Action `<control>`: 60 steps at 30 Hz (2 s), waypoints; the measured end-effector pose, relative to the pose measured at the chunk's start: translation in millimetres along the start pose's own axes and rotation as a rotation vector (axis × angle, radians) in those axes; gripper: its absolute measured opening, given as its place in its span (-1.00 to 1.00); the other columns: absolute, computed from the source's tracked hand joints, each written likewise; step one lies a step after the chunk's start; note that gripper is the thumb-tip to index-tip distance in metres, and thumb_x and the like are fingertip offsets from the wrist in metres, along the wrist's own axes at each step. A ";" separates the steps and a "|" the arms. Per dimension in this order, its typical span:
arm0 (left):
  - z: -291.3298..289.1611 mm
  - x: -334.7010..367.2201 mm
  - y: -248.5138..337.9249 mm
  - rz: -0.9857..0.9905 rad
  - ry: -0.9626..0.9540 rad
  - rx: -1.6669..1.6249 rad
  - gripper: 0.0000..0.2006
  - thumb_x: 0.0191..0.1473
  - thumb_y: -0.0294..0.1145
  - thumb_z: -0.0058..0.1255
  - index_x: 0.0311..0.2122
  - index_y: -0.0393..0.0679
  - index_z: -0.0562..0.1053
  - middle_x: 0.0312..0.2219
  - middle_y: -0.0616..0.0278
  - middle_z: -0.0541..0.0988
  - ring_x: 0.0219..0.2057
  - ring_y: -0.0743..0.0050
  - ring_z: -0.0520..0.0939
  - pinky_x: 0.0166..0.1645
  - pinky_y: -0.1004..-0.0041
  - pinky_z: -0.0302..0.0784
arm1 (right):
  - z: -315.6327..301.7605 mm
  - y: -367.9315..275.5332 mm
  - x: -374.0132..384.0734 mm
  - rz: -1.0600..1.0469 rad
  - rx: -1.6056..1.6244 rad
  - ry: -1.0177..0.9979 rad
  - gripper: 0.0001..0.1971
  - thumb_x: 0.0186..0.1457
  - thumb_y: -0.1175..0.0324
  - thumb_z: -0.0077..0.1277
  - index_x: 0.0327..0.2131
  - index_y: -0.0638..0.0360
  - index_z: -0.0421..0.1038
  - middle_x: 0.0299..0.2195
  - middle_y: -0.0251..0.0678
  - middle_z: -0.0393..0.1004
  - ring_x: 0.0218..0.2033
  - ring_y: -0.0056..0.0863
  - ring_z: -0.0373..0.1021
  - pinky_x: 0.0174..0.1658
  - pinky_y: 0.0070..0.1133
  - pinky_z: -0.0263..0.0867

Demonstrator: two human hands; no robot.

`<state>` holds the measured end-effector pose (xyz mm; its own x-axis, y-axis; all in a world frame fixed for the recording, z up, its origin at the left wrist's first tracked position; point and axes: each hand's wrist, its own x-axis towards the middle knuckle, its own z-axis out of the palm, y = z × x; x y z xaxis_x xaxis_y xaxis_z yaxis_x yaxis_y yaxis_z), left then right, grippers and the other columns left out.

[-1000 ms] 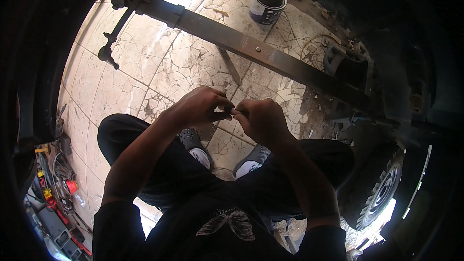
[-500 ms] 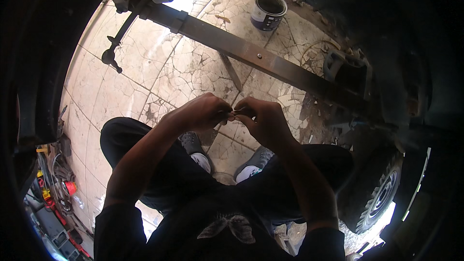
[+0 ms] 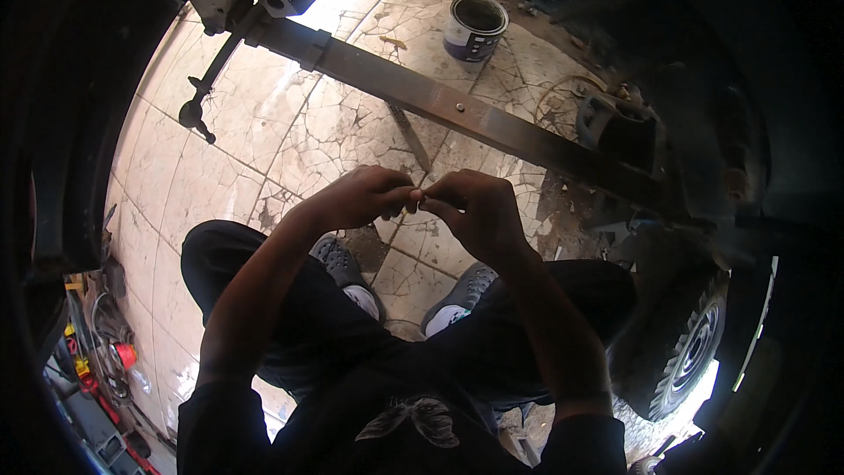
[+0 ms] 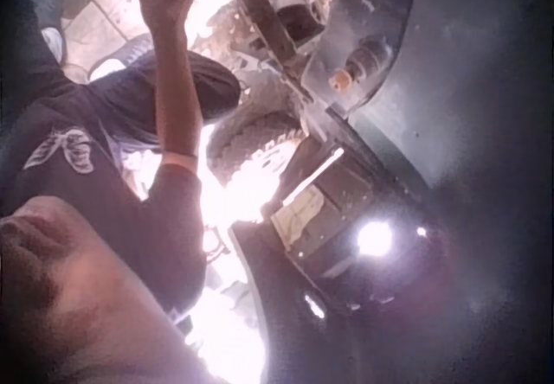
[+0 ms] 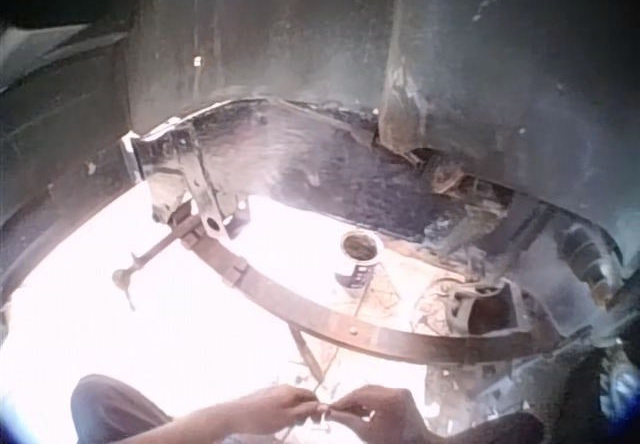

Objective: The person sits beneath a vehicle and uses a small metal file to smooth the surface of a horizontal metal bar. They repeatedly rub the file along the bar, pause to inspect the surface, and continue filing different sections of the same component.

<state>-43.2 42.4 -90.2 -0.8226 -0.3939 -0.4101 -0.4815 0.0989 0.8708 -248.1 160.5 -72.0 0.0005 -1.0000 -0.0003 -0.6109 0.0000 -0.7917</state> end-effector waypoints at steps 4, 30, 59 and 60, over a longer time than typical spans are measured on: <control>3.3 3.1 1.4 0.155 0.172 0.055 -0.62 0.47 -0.11 -0.05 -0.15 -0.23 0.64 -0.39 0.14 0.69 -0.33 0.33 0.72 -0.12 0.30 0.63 | -2.6 -4.3 1.4 0.117 0.026 0.066 -0.83 0.17 0.32 0.38 -0.28 0.22 0.68 -0.42 -0.23 0.69 -0.38 -0.45 0.66 -0.30 -0.55 0.50; -16.9 -13.3 16.3 -0.036 0.529 -0.158 -0.52 0.43 0.04 0.03 -0.16 -0.26 0.69 -0.46 0.18 0.66 -0.39 0.52 0.63 -0.19 0.43 0.55 | -7.6 32.8 72.0 0.105 0.030 0.401 -0.83 0.10 0.33 0.42 -0.23 0.12 0.73 -0.32 -0.22 0.73 -0.32 -0.40 0.66 -0.18 -0.51 0.51; -144.7 125.6 -46.2 0.056 0.503 0.611 -0.60 0.15 -0.24 0.27 0.04 -0.22 0.61 -0.08 -0.14 0.70 0.03 -0.09 0.69 0.17 0.12 0.58 | 43.2 66.6 150.6 0.369 -0.230 0.372 -0.88 0.06 0.39 0.38 -0.29 0.09 0.76 -0.36 -0.10 0.71 -0.29 -0.18 0.65 -0.07 -0.38 0.52; -143.9 126.8 -45.0 0.082 0.522 0.672 -0.60 0.14 -0.27 0.27 0.06 -0.21 0.60 -0.07 -0.12 0.70 0.05 -0.06 0.69 0.17 0.13 0.58 | 45.7 66.9 144.7 0.369 -0.248 0.356 -0.88 0.06 0.39 0.38 -0.29 0.09 0.76 -0.36 -0.10 0.71 -0.30 -0.19 0.65 -0.07 -0.39 0.53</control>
<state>-82.3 -143.5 -142.5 -0.6974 -0.7160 -0.0315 -0.6393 0.6017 0.4787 -252.7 15.8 -152.9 -0.4887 -0.8724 -0.0097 -0.6879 0.3922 -0.6107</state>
